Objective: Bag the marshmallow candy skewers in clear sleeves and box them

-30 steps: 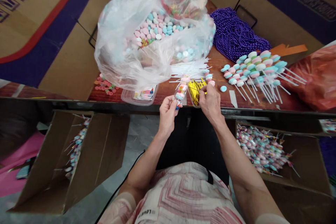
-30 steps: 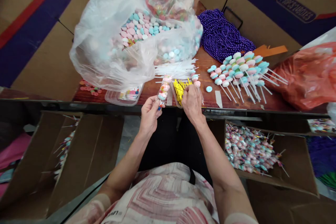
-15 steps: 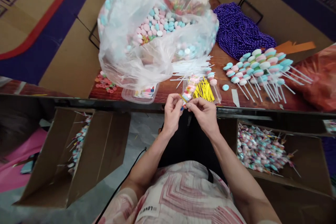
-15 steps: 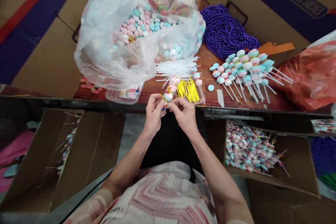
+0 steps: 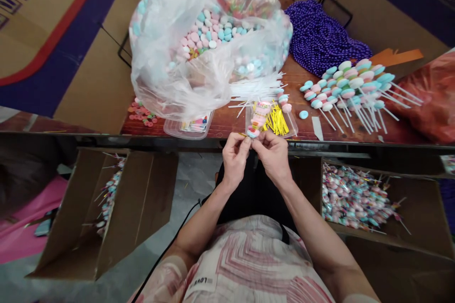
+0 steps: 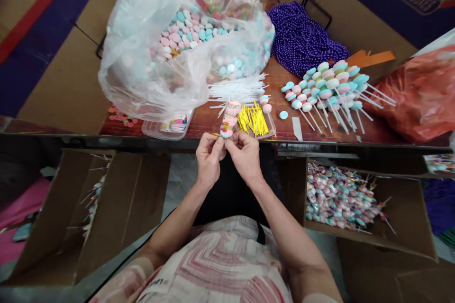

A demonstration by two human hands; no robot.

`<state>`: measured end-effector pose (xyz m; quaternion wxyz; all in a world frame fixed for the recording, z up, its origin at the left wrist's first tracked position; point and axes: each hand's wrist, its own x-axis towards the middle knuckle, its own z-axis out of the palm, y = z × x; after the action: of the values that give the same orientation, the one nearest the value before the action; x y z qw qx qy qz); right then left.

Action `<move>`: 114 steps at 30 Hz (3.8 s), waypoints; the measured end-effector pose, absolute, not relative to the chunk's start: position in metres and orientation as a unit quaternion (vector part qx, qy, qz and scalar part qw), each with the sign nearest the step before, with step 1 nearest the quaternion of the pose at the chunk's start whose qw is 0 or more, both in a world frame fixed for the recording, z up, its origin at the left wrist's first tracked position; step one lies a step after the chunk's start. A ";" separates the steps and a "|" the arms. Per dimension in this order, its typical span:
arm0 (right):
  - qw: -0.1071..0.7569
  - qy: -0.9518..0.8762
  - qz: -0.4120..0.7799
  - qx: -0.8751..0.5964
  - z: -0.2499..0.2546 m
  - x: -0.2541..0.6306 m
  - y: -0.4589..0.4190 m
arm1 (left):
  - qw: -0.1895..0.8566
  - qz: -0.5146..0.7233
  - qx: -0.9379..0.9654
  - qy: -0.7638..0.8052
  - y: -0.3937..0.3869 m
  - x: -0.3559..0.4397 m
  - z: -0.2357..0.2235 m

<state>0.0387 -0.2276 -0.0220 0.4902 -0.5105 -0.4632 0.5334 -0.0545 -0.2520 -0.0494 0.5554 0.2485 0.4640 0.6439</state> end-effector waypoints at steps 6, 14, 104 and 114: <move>0.460 -0.519 0.538 -0.480 -0.027 0.044 -0.238 | 0.601 0.644 0.216 0.421 -0.245 -0.055 -0.038; 0.492 -0.604 0.466 -0.420 -0.037 0.071 -0.236 | 0.820 0.461 0.108 0.322 -0.249 -0.072 -0.021; 0.204 -0.695 0.082 -0.684 -0.056 0.138 -0.160 | 0.106 0.219 0.560 0.792 -0.189 -0.211 -0.043; 0.320 -0.641 0.059 -0.695 -0.055 0.140 -0.191 | 0.051 0.329 0.598 0.729 -0.179 -0.212 -0.054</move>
<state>0.1405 -0.1915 -0.0546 0.3201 -0.6951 -0.6410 0.0591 -0.2121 -0.1789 -0.0544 0.0515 0.5984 0.7289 0.3287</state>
